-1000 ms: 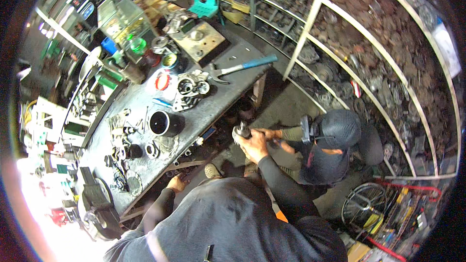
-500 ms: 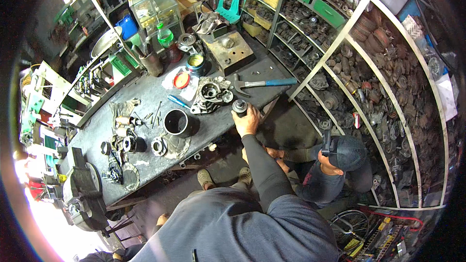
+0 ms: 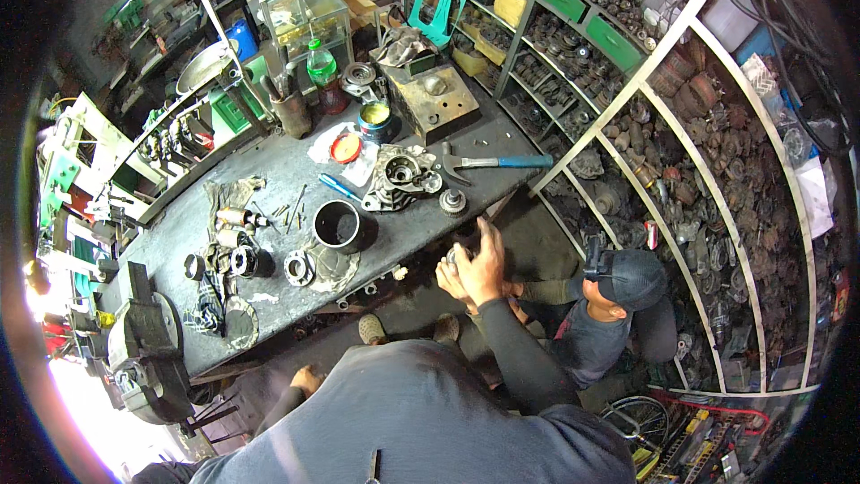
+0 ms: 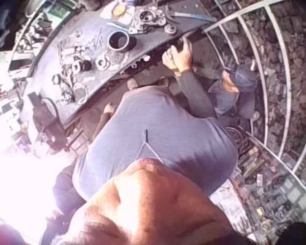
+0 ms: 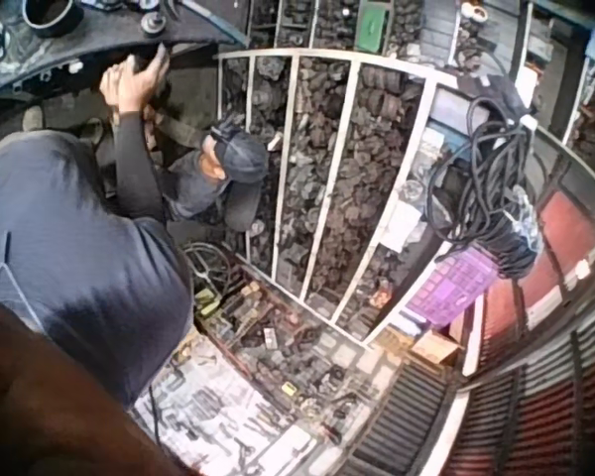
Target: The person disassembles a cylindrical gear assembly on a workbench, separates the internal gears, and then reassembles them. They use a hammer to tap components into place and hand tools to adjust parts. The person hands the assembled unit to another person and then retrieves a different component from a shelf.
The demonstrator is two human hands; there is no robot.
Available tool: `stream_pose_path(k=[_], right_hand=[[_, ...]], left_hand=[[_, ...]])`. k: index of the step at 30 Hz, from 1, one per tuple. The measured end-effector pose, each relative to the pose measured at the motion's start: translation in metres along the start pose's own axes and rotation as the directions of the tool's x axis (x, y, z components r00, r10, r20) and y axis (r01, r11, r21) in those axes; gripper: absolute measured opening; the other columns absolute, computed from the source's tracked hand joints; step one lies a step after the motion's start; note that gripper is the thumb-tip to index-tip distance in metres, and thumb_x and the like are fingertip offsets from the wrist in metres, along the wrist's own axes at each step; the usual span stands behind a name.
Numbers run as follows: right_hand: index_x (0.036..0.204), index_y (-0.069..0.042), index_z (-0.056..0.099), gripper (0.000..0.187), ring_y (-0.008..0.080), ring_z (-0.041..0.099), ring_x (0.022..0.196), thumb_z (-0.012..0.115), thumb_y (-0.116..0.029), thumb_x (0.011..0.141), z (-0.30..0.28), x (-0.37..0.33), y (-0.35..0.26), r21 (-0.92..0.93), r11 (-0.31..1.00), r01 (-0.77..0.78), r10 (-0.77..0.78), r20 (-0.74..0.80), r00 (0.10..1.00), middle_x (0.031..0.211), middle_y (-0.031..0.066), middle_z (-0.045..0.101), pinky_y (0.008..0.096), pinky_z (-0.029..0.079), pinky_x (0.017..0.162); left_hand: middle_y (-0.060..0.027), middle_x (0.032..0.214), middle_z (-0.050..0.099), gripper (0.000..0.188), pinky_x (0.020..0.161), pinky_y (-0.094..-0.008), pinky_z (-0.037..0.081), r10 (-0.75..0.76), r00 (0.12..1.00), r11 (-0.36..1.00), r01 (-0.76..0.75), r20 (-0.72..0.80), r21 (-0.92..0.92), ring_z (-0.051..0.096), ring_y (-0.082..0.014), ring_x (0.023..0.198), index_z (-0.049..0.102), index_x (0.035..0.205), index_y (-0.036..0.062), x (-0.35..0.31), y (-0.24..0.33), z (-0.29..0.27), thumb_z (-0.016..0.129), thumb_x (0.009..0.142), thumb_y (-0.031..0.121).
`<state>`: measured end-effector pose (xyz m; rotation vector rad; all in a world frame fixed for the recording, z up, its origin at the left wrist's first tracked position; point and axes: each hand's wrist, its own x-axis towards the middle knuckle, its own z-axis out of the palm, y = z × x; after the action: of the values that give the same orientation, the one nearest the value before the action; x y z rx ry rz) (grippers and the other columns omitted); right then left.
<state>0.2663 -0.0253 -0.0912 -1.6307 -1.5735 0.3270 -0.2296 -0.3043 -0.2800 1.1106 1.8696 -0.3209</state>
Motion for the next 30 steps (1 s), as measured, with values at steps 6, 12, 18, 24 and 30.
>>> stream_pose_path(k=[6,12,18,24,30], right_hand=[[0.150,0.001,0.057,0.066,0.0366,0.065,0.130,0.082,-0.011,0.090,-0.028,-0.054,-0.015,-0.065,0.998,-0.013,0.016,0.054,0.998,0.145,0.0224,0.062,0.0446,0.058,0.105],[0.151,0.001,0.058,0.052,0.0177,0.072,0.104,0.075,-0.010,0.104,-0.024,-0.102,0.027,0.488,0.696,-0.526,0.399,0.346,0.849,0.124,0.0084,0.072,0.0308,0.061,0.087],[0.153,0.002,0.059,0.046,0.0107,0.068,0.107,0.068,-0.015,0.111,-0.027,-0.113,0.035,0.695,0.345,-0.631,0.380,0.511,0.771,0.127,0.0043,0.073,0.0277,0.057,0.089],[0.151,0.001,0.062,0.045,0.0110,0.069,0.102,0.069,-0.016,0.110,-0.037,-0.106,0.026,0.704,0.351,-0.617,0.411,0.476,0.777,0.118,0.0037,0.074,0.0294,0.058,0.093],[0.155,-0.005,0.060,0.048,0.0087,0.066,0.096,0.069,-0.024,0.111,-0.049,-0.138,0.041,0.617,0.284,-0.734,0.485,0.568,0.665,0.118,-0.0003,0.071,0.0272,0.059,0.086]], left_hand=[[-0.0255,0.153,0.064,0.072,0.118,-0.0429,0.051,0.476,0.795,0.736,-0.594,0.375,0.325,0.063,-0.0367,0.142,0.065,0.150,0.0001,0.052,0.066,-0.068,0.069,0.100,0.052],[-0.0239,0.130,0.077,0.063,0.103,-0.0461,0.059,0.826,0.556,0.552,-0.831,0.093,0.062,0.076,-0.0360,0.116,0.065,0.145,-0.0009,-0.091,0.332,-0.210,0.085,0.093,0.029],[-0.0152,0.156,0.044,0.077,0.091,-0.0341,0.063,0.886,-0.079,-0.444,0.138,-0.457,-0.885,0.064,-0.0278,0.124,0.057,0.157,0.0113,-0.171,0.473,-0.327,0.084,0.086,0.003],[-0.0164,0.184,0.017,0.071,0.099,-0.0396,0.068,0.897,0.042,-0.412,0.443,-0.441,-0.796,0.054,-0.0359,0.148,0.049,0.166,0.0211,-0.075,0.504,-0.302,0.074,0.103,0.002],[-0.0177,0.183,0.016,0.074,0.097,-0.0436,0.069,0.926,0.038,-0.341,0.516,-0.376,-0.786,0.055,-0.0380,0.146,0.051,0.165,0.0155,-0.051,0.508,-0.267,0.077,0.098,0.000]])
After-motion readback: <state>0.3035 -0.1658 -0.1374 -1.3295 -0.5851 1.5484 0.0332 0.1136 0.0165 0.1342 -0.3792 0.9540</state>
